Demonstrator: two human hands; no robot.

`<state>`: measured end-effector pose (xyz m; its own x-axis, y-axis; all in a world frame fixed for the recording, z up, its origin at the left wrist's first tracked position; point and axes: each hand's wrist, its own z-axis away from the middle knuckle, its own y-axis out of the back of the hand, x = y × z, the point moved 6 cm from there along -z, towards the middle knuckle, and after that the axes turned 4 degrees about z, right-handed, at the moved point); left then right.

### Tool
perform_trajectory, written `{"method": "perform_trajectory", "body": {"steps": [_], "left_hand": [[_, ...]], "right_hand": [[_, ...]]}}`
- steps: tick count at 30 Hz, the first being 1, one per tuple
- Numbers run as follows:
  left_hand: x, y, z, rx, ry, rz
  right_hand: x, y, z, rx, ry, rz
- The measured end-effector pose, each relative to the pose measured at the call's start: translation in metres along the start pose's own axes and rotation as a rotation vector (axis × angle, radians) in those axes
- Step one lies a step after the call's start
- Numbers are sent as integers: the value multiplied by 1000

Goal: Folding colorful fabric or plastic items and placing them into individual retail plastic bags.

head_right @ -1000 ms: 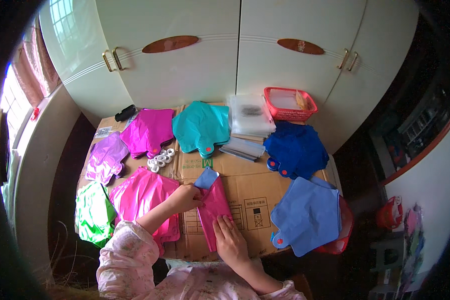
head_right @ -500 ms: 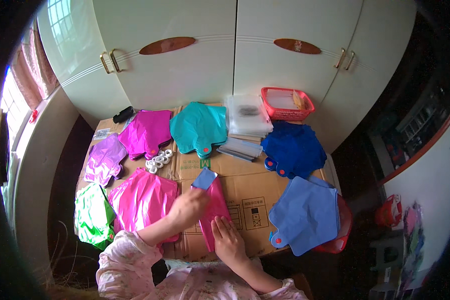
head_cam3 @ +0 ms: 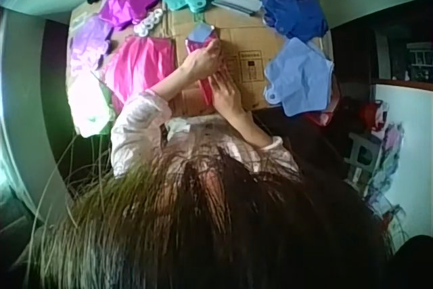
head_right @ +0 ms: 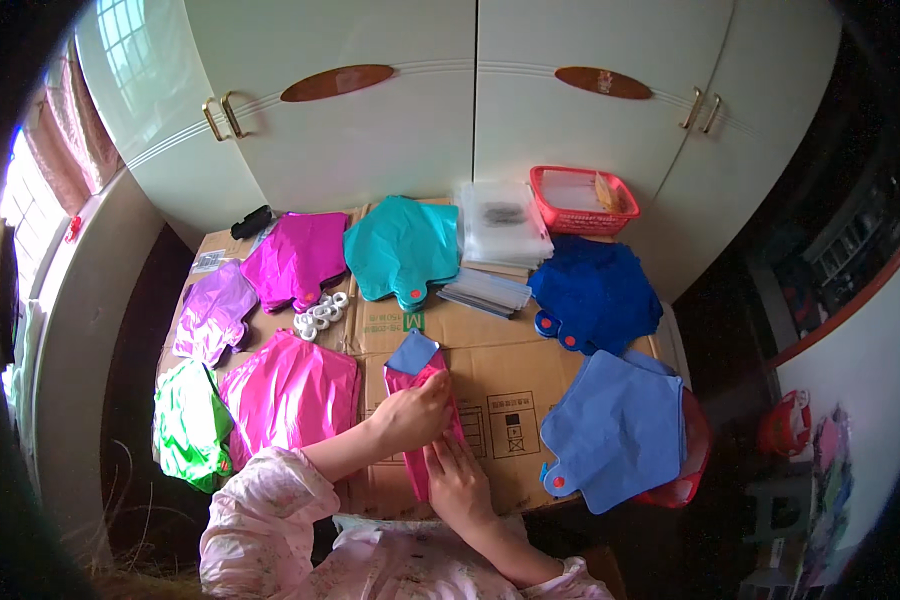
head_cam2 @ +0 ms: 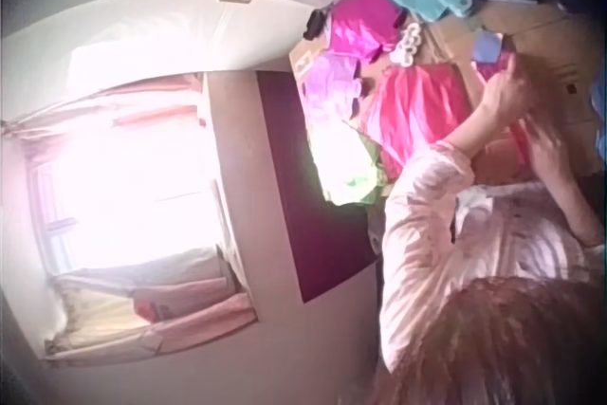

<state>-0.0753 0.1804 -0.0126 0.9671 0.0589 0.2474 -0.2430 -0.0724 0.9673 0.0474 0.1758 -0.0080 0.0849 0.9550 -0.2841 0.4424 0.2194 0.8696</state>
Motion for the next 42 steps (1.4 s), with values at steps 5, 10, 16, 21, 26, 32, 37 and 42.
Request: {"method": "perform_trajectory", "body": {"steps": [5, 10, 16, 21, 26, 32, 37, 42], "left_hand": [[-10, 17, -10, 78, 108, 32], [-31, 13, -12, 93, 237, -41], [-34, 12, -10, 103, 282, -217], [-39, 8, -6, 120, 299, -212], [-43, 1, -6, 123, 276, -220], [-44, 1, -4, 179, 276, -213], [-44, 0, -3, 244, 263, -216], [-46, 1, 0, 259, 263, -201]], "right_hand": [[1, 1, -1, 8, 7, 3], [0, -1, 2, -20, 38, 15], [1, 3, 4, -79, 66, 14], [-11, 21, 31, -165, 150, 63], [14, 42, 42, -459, 77, -255], [74, 28, -72, -79, 173, -239], [95, -17, -94, 17, 131, -197], [99, -19, -86, -152, 77, -58]]}}
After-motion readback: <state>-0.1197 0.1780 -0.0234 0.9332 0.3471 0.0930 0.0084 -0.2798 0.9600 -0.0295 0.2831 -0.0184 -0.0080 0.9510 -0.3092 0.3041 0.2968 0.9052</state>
